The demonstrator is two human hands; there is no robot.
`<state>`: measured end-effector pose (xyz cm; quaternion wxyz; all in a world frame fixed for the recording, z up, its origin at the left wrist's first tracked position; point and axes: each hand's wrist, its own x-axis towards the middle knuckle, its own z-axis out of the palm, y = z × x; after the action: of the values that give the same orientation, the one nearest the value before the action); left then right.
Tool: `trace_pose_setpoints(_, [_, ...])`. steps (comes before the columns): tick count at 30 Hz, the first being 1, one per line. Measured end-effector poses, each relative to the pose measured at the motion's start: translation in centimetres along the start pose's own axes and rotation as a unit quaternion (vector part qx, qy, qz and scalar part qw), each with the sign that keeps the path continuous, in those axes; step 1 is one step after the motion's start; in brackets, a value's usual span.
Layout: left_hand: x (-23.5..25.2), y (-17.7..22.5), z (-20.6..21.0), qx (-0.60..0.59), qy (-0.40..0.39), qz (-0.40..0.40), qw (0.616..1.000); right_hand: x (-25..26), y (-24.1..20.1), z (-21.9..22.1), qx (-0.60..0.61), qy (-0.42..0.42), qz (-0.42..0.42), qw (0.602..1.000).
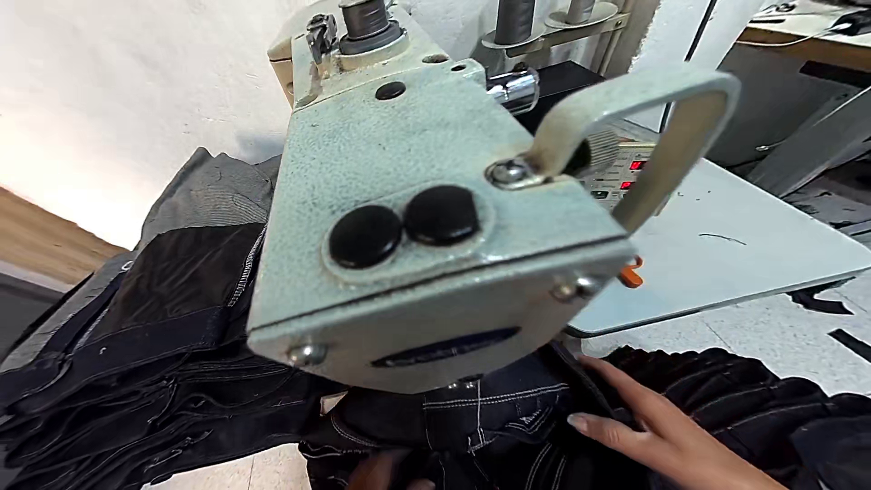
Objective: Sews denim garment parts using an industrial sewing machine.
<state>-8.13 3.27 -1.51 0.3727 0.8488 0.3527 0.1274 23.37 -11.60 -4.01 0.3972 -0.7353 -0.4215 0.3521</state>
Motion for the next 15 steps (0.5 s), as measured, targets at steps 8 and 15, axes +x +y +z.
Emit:
trace_pose_setpoints(8, [6.1, -0.1, 5.1, -0.126, 0.253, 0.128, 0.950, 2.4, 2.3, 2.0, 0.186, 0.106, -0.144, 0.966])
trace_pose_setpoints(15, [6.7, 3.1, 3.8, -0.187, 0.262, 0.033, 0.946, 3.8, 0.2, -2.2, 0.213, 0.039, -0.009, 0.976])
